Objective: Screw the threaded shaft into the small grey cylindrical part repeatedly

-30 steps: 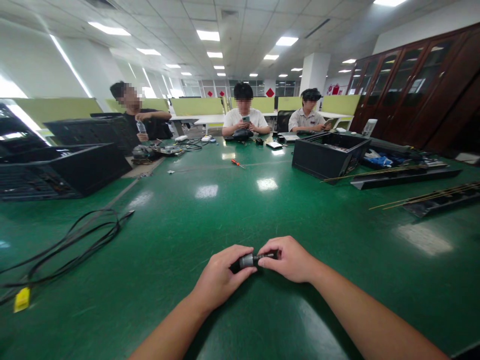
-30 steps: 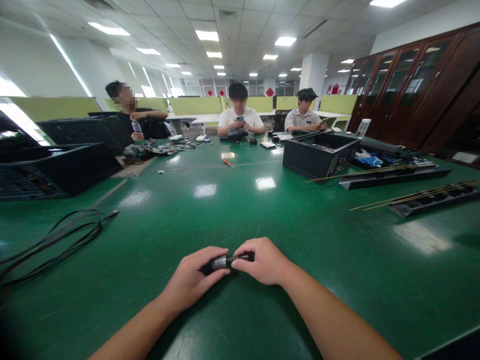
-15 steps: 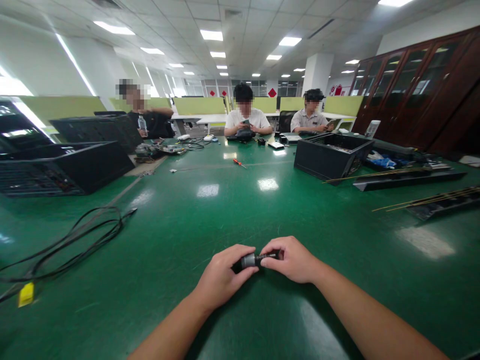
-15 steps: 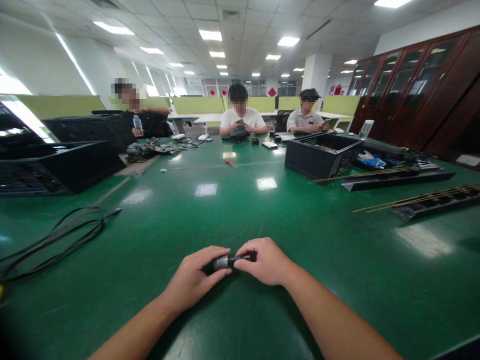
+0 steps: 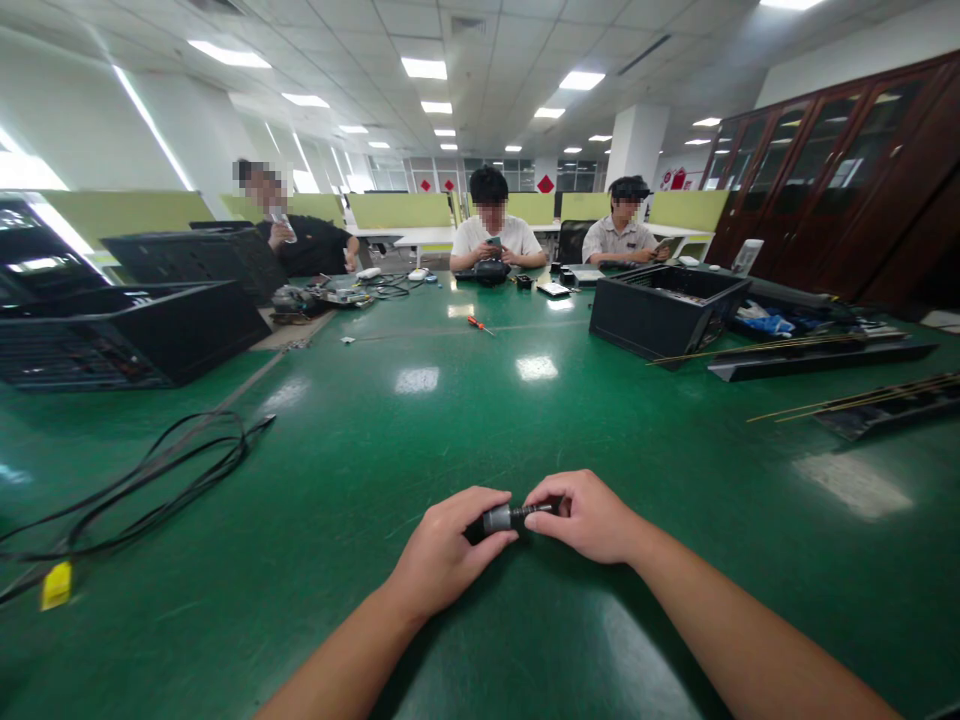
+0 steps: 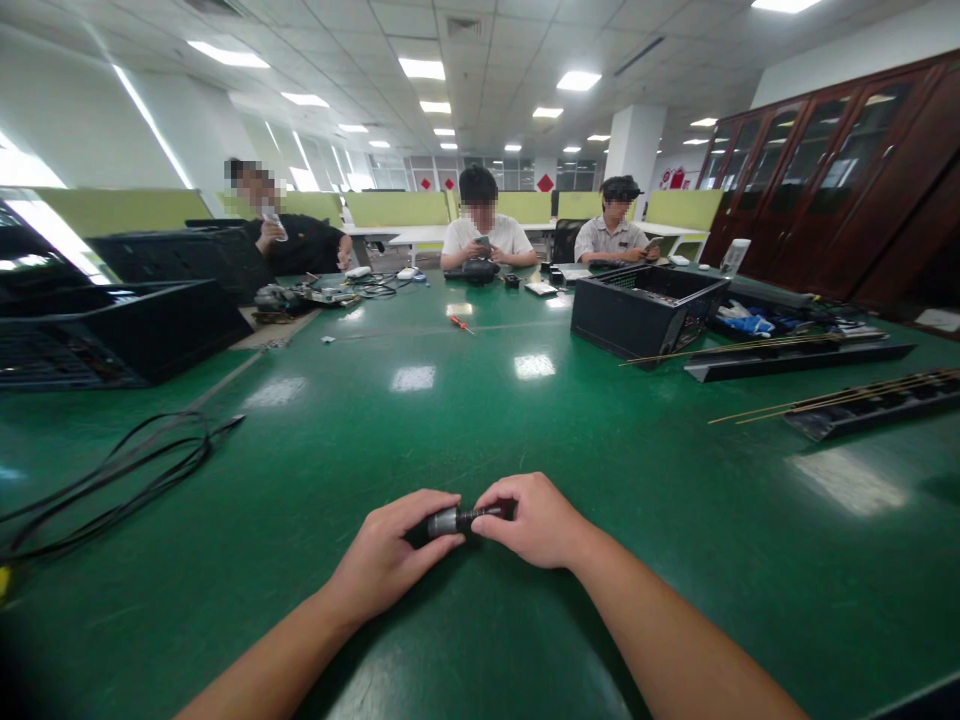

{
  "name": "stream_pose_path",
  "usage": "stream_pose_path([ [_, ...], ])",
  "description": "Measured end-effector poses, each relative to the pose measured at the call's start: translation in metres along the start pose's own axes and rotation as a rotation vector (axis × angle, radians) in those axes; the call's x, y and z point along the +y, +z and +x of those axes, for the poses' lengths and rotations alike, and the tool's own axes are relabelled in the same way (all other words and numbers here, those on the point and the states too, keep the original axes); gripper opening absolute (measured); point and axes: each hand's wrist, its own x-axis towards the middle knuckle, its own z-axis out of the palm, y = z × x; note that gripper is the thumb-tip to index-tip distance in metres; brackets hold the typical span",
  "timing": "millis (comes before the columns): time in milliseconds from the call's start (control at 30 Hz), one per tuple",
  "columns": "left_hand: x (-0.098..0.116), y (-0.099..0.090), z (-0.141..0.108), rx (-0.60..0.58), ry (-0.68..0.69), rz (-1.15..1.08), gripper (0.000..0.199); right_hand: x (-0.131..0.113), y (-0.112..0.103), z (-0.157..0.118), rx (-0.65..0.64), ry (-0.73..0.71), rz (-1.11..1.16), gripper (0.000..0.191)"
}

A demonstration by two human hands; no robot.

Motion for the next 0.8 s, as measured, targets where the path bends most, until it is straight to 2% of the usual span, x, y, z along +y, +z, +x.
stream_pose_path([
  [800, -0.0013, -0.0021, 0.0004, 0.022, 0.002, 0.023, 0.031, 0.0020, -0.0040, 0.0013, -0.012, 0.038, 0.058, 0.015],
])
